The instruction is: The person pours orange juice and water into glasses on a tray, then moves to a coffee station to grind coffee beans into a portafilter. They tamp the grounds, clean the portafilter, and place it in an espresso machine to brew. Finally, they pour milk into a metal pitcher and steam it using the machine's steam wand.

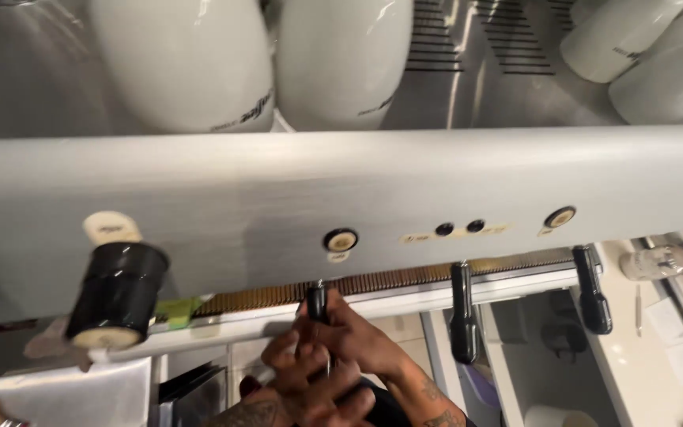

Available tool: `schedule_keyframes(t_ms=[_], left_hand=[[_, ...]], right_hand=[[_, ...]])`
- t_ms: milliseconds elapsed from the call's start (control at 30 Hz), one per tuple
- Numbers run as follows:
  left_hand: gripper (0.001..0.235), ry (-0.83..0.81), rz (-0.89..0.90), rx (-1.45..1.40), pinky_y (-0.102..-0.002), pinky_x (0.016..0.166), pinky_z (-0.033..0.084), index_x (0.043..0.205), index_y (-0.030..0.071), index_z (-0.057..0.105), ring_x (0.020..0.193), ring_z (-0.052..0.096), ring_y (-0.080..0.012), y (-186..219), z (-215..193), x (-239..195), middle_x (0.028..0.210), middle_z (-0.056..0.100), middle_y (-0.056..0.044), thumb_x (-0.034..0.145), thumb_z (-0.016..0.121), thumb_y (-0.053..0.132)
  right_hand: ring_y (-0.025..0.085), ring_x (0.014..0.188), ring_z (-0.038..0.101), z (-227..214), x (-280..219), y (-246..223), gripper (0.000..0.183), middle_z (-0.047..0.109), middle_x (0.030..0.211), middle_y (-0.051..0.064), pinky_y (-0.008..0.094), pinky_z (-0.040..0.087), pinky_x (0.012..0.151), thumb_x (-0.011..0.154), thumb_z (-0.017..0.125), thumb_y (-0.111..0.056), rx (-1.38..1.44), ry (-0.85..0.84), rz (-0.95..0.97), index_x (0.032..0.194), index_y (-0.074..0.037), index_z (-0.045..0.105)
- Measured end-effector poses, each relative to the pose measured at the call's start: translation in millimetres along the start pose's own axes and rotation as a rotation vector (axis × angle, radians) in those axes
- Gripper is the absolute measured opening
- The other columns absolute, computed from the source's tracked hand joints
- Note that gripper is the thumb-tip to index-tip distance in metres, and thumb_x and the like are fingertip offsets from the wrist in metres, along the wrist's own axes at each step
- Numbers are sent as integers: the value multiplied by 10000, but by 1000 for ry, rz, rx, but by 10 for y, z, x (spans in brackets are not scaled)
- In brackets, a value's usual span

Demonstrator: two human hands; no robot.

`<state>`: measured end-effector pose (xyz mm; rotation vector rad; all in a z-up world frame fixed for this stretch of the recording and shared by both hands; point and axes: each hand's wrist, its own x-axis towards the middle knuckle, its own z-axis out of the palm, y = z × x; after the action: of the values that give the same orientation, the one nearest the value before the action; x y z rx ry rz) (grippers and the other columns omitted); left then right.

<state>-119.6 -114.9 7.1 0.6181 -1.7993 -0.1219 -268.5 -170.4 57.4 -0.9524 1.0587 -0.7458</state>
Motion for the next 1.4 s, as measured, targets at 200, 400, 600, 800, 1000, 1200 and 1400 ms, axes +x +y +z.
schedule_keyframes(t_ms=[200,400,600,800,1000,1200,1400], left_hand=[[309,-61,-85,71,-580,1154,331,1288,358,643,1413,390,-208,41,-56,407,1391,527,60,1039,543,512],[603,35,-447,223,-461,763,537,1202,23,506,851,648,-348,-593,-571,-213,955,631,-199,1002,559,589],[508,25,-852,244,-379,637,493,1251,-71,535,774,673,-346,-973,-1407,99,961,654,-191,1090,572,409],[457,-273,-1366,-172,-312,523,438,842,-38,720,528,588,-145,-1165,-1560,296,639,638,-139,1007,621,376],[330,-125,-1430,-525,-246,490,425,881,19,713,554,547,-82,-1105,-1567,336,717,653,-20,965,602,318],[318,32,-1386,-846,-261,507,359,833,0,644,556,443,-97,-1155,-1490,154,718,580,-34,1000,644,270],[289,84,-1329,-874,-258,523,365,874,-1,655,566,451,-97,-1073,-1657,251,731,602,-41,1011,607,249]], right_hand=[[131,884,614,-182,135,282,215,641,1006,39,283,522,761,1088,502,-196,98,-133,44,1234,-61,583],[287,999,730,49,224,78,685,702,1144,150,432,644,802,955,365,-631,544,-437,25,1249,-43,557],[267,1071,730,830,380,876,600,645,1296,107,408,626,752,995,490,-520,524,-459,-112,1245,24,525],[221,858,692,1483,757,874,452,679,1180,171,355,624,685,999,582,-208,166,-67,-124,1410,-49,480],[143,960,683,1851,725,741,360,654,1144,52,328,608,789,997,518,-157,321,58,-311,1334,-35,481],[117,890,559,1732,1050,1400,167,596,960,52,315,481,867,1124,545,-114,354,70,-394,1081,46,564],[107,919,624,1960,675,679,266,641,951,25,300,533,940,1042,526,-216,370,104,-376,1238,-66,627]])
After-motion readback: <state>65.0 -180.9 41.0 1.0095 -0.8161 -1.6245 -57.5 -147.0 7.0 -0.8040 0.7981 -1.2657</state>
